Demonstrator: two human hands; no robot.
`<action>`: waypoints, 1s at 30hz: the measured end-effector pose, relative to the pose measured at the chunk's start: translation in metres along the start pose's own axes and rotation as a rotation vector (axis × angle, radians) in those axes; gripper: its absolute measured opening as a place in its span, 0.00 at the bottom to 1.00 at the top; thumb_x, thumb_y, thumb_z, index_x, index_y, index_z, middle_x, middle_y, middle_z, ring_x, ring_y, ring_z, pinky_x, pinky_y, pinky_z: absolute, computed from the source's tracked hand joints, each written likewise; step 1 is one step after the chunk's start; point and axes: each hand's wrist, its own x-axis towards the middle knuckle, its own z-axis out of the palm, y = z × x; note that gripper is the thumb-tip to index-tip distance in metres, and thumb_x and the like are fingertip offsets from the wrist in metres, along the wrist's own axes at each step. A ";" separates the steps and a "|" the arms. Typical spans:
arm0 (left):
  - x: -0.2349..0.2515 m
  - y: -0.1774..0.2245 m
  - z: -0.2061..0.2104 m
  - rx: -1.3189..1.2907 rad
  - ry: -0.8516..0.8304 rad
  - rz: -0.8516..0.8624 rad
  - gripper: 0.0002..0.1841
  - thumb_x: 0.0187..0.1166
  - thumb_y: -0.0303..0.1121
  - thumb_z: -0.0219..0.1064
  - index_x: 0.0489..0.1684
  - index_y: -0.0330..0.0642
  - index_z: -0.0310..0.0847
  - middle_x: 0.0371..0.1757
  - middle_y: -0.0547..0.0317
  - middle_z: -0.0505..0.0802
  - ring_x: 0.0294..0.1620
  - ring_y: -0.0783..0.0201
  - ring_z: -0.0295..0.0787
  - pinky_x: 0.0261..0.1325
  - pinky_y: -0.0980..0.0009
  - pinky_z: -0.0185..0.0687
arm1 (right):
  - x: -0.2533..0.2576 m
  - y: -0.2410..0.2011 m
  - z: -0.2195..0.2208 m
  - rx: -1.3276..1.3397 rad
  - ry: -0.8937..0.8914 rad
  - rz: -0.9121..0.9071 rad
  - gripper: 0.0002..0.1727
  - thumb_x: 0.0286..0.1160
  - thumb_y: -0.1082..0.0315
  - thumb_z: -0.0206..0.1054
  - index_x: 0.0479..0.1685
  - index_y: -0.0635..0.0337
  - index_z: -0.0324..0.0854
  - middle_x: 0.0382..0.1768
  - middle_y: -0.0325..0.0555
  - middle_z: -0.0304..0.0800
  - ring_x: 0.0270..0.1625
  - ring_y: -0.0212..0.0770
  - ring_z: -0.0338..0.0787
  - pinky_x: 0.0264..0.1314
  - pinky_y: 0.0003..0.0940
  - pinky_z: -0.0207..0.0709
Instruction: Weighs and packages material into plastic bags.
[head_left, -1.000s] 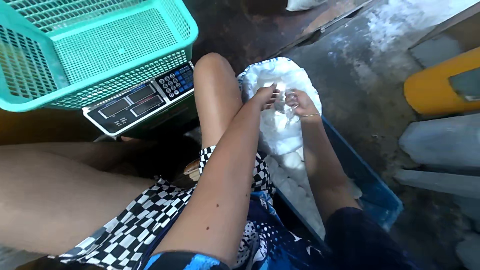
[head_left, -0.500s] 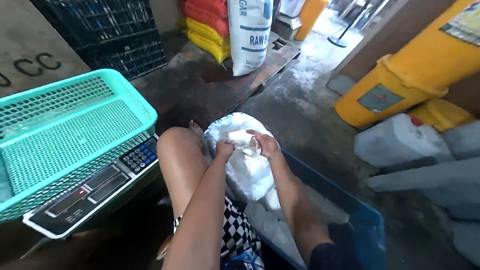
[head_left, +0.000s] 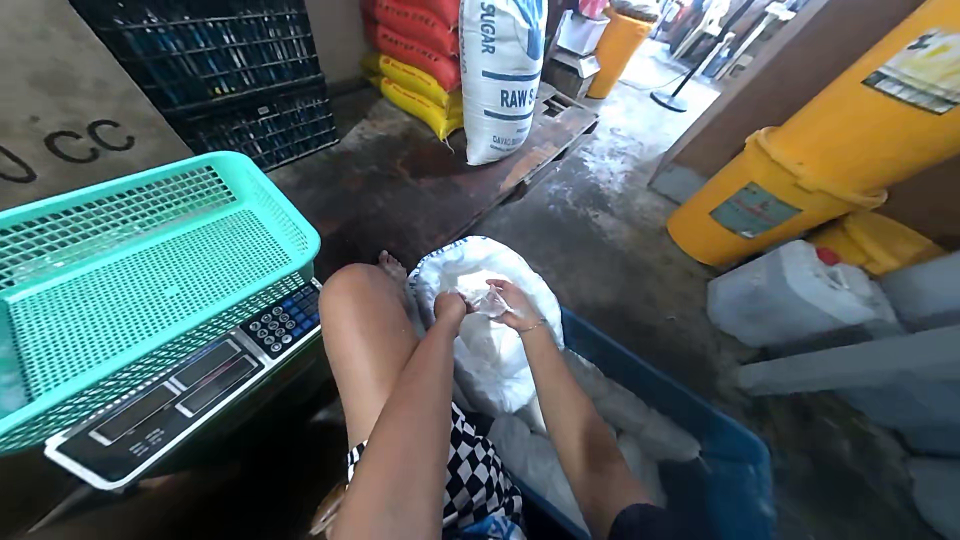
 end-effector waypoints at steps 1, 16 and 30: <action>0.000 0.000 0.001 0.046 -0.001 0.006 0.19 0.96 0.33 0.44 0.62 0.29 0.78 0.54 0.43 0.88 0.47 0.57 0.85 0.54 0.61 0.79 | 0.002 -0.004 0.000 -0.124 0.013 -0.007 0.16 0.90 0.75 0.52 0.71 0.71 0.70 0.36 0.44 0.81 0.26 0.29 0.76 0.31 0.25 0.74; 0.003 -0.006 0.005 0.246 -0.168 0.143 0.19 0.94 0.31 0.45 0.65 0.27 0.79 0.61 0.38 0.88 0.54 0.56 0.91 0.64 0.60 0.83 | 0.016 -0.013 0.028 -1.174 0.070 0.051 0.21 0.90 0.67 0.52 0.73 0.69 0.78 0.73 0.66 0.81 0.79 0.60 0.78 0.83 0.56 0.68; 0.000 -0.004 -0.003 -0.037 -0.080 0.152 0.17 0.94 0.32 0.50 0.66 0.26 0.77 0.55 0.40 0.89 0.43 0.60 0.91 0.52 0.66 0.87 | -0.024 0.008 -0.014 -0.183 -0.061 -0.159 0.28 0.79 0.81 0.63 0.79 0.69 0.65 0.42 0.44 0.82 0.32 0.29 0.79 0.35 0.26 0.76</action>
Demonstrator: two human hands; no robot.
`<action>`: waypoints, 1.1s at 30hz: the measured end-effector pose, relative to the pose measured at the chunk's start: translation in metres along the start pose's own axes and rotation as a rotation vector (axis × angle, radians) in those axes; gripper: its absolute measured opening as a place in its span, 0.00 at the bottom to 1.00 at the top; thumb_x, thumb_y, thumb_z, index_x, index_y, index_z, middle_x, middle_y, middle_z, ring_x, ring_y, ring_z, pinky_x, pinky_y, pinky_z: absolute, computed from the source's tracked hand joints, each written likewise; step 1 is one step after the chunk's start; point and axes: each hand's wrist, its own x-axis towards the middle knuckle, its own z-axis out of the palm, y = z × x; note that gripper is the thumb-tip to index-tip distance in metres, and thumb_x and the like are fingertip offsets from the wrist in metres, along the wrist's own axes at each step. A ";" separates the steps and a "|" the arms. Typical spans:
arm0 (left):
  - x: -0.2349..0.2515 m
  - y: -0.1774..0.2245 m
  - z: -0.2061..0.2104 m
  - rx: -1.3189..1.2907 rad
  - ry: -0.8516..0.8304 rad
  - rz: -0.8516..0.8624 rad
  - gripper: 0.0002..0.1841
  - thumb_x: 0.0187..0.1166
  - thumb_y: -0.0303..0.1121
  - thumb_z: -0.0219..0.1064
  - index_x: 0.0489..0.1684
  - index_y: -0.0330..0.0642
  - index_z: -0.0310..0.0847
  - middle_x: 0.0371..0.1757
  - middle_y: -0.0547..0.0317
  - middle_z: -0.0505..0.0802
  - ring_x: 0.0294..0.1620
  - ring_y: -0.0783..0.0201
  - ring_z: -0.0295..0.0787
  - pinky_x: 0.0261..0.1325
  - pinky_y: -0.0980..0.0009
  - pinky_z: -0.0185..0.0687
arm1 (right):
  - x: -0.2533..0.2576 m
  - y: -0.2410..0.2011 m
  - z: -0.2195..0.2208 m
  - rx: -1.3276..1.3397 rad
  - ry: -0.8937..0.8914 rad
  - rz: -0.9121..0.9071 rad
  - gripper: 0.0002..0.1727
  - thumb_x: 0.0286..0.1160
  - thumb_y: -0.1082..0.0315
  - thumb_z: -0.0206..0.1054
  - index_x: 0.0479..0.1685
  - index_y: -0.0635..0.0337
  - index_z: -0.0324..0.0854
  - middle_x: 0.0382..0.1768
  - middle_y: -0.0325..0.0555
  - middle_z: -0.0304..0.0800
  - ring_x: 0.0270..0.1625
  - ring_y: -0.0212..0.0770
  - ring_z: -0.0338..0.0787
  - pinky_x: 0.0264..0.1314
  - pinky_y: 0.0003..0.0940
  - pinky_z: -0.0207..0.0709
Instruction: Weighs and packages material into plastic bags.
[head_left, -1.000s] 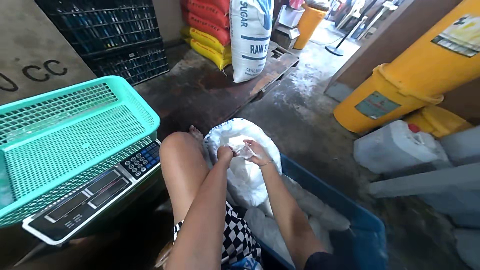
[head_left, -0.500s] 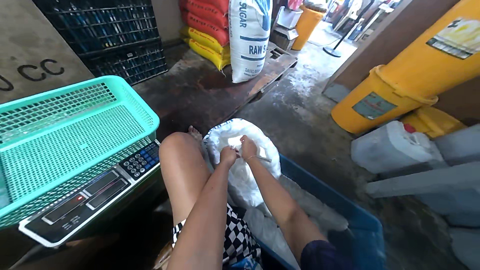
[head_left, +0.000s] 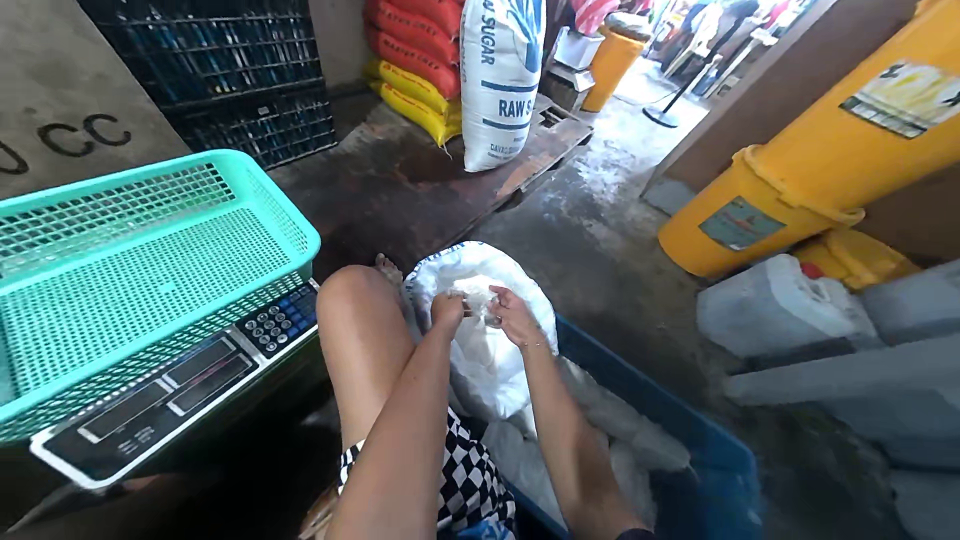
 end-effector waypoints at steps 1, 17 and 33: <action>-0.001 0.001 -0.001 0.106 -0.010 0.073 0.17 0.94 0.32 0.52 0.65 0.26 0.78 0.55 0.40 0.89 0.47 0.59 0.91 0.57 0.64 0.86 | 0.002 -0.004 0.006 -0.141 0.024 0.070 0.29 0.76 0.80 0.67 0.78 0.69 0.68 0.43 0.49 0.84 0.32 0.33 0.80 0.34 0.28 0.76; -0.021 0.007 -0.014 0.576 0.156 0.075 0.19 0.76 0.24 0.69 0.65 0.30 0.80 0.66 0.32 0.87 0.70 0.38 0.84 0.71 0.42 0.79 | 0.007 -0.020 -0.016 -0.951 0.193 0.070 0.17 0.73 0.73 0.72 0.59 0.71 0.85 0.54 0.69 0.90 0.60 0.67 0.89 0.66 0.67 0.78; -0.006 -0.007 -0.010 0.648 -0.156 0.149 0.18 0.81 0.30 0.68 0.60 0.24 0.83 0.64 0.28 0.87 0.68 0.37 0.85 0.71 0.39 0.77 | -0.016 -0.025 -0.029 -0.700 0.106 0.102 0.20 0.83 0.72 0.65 0.71 0.68 0.75 0.66 0.66 0.83 0.56 0.57 0.90 0.58 0.55 0.85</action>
